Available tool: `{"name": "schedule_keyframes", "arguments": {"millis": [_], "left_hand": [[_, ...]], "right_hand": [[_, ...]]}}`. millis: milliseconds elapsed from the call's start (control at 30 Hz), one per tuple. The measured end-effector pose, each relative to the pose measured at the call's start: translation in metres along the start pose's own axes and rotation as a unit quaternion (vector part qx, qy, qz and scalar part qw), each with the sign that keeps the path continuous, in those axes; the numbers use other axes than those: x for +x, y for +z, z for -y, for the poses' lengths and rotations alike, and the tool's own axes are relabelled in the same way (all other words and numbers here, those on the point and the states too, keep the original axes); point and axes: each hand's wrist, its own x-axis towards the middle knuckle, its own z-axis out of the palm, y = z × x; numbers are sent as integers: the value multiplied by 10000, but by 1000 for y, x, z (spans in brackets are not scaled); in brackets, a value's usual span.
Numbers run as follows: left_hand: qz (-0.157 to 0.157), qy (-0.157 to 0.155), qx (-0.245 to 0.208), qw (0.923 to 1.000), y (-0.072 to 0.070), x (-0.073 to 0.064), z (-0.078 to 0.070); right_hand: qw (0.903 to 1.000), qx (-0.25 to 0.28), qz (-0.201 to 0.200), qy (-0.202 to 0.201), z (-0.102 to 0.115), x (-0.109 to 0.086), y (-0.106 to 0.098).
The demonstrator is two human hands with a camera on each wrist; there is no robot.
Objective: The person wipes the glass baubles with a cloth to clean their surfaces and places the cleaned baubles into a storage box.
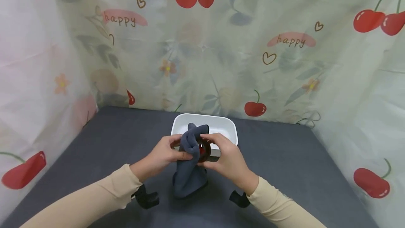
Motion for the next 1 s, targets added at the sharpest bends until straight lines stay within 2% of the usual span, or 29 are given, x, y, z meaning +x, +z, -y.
{"name": "schedule_keyframes", "arguments": {"millis": [33, 67, 133, 167, 233, 267, 300, 333, 367, 433, 467, 533, 567, 633, 667, 733, 800, 833, 900, 967, 1000], "left_hand": [[-65, -4, 58, 10000, -1, 0, 1], [-111, -11, 73, 9999, -2, -1, 2], [-188, -62, -38, 9998, -4, -1, 3], [-193, -65, -131, 9997, -5, -1, 3], [-150, -74, -315, 9994, -5, -1, 2], [-105, -81, -379, 9992, -5, -1, 2], [-62, -90, -357, 9993, -5, -1, 1], [-26, -86, -286, 9995, -4, 0, 0], [-12, -64, -159, 9999, -3, 0, -1], [-56, -33, 154, 9999, -2, 0, -2], [-90, -11, 298, 9995, -1, 0, -2], [-196, 11, 433, 9989, -1, 0, -1], [-229, 29, 381, 9990, -1, 0, 0], [-259, 30, 88, 9996, -2, 0, 2], [-243, 32, -135, 9996, -2, 0, 2], [-183, 78, -572, 9982, -3, 1, 3], [-106, 76, -861, 9962, -1, 1, 2], [-61, 87, -880, 9961, 0, 2, 1], [-60, 118, -721, 9973, 2, 2, -1], [-210, 186, -337, 9990, 5, 2, -3], [-292, 230, -113, 9992, 6, 2, -3]], "right_hand": [[9999, -122, 27, -54, 0, -1, 0], [10000, 0, 58, -41, 0, -2, 1], [9979, 606, 87, 195, 0, -4, 2], [9938, 1043, 70, 370, 0, -4, 3], [9797, 1892, -21, 665, -1, -4, 5], [9734, 2166, -60, 741, -1, -4, 6], [9715, 2247, -77, 749, -1, -4, 6], [9740, 2157, -73, 692, 0, -4, 7], [9809, 1860, -43, 559, 0, -4, 7], [9955, 926, 32, 188, 1, -4, 7], [9990, 445, 47, -25, 2, -5, 6], [9995, -119, 70, -298, 3, -6, 4], [9993, -93, 79, -366, 2, -6, 3], [9985, 474, 63, -250, 5, -4, -1], [9953, 962, 52, -61, 7, -3, -4], [9803, 1944, -40, 336, 8, -2, -6], [9670, 2470, -182, 597, 8, -1, -7], [9673, 2436, -226, 664, 9, -1, -6], [9809, 1863, -254, 491, 5, -1, -3], [9968, 748, -248, 121, 4, 1, -3], [9995, 196, -225, -59, 5, 2, -3]]}}
